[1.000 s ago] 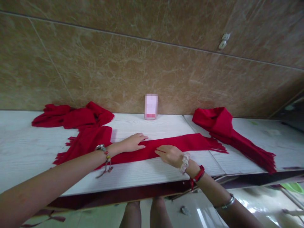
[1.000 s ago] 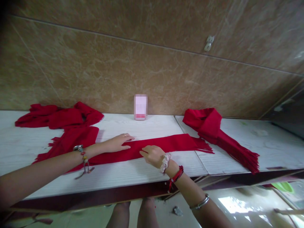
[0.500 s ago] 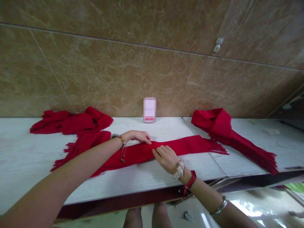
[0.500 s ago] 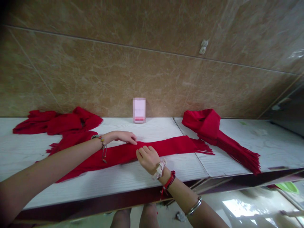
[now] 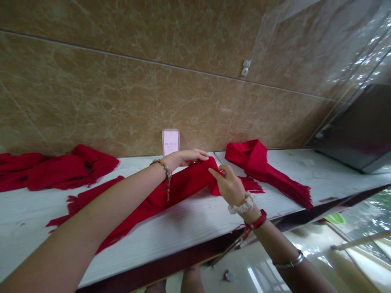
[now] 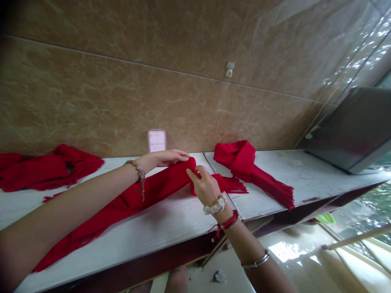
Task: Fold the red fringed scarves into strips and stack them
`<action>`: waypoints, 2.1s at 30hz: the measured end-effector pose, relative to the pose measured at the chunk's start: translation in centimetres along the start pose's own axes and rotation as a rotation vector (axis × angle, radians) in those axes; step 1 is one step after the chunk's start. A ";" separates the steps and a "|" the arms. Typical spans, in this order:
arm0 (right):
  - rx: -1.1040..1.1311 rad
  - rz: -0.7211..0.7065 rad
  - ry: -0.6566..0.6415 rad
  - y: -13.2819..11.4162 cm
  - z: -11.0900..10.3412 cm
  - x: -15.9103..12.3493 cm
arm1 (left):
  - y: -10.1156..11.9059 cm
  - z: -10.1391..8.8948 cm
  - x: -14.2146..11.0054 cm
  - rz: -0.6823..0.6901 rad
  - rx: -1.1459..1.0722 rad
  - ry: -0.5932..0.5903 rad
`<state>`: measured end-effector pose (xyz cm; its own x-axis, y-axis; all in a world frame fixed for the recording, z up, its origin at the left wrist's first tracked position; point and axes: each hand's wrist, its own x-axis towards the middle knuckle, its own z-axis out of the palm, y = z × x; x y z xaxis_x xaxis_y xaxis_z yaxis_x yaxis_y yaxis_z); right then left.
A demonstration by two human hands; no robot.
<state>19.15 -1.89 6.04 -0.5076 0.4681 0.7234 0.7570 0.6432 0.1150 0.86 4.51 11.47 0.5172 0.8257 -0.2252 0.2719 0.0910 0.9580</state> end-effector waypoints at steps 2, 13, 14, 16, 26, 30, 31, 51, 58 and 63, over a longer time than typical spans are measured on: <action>0.014 0.038 0.021 2.6 -0.8 -0.6 | 1.5 1.3 2.4 0.020 0.068 0.011; 0.088 0.181 -0.119 10.7 1.3 -7.7 | 0.2 8.7 11.9 0.035 0.600 -0.030; 0.099 0.189 -0.120 10.9 1.5 -8.0 | -0.3 9.0 11.9 0.031 0.639 -0.015; 0.126 0.198 -0.110 11.2 1.8 -8.3 | -1.1 9.3 11.3 0.040 0.708 0.032; 0.180 0.180 -0.012 12.3 2.6 -7.4 | -6.3 11.1 2.6 0.125 1.241 0.132; 0.134 0.227 -0.097 12.4 3.5 -8.4 | -7.8 11.7 1.9 0.114 1.368 0.189; 0.120 0.224 -0.107 12.4 3.6 -8.5 | -7.9 11.8 1.8 0.112 1.395 0.206; 0.045 0.148 -0.537 13.6 2.5 -5.8 | -7.0 12.6 1.8 0.086 1.513 0.425; 0.161 0.092 -0.462 13.9 2.0 -6.0 | -6.8 11.9 2.4 0.109 1.468 0.412; 0.224 0.067 -0.374 13.9 2.1 -8.1 | -7.3 12.2 1.8 0.186 1.497 0.306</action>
<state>32.88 4.51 0.38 -0.6056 0.6738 0.4234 0.7065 0.7001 -0.1037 9.70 -1.47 1.96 0.5049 0.8578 0.0965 0.8611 -0.4929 -0.1247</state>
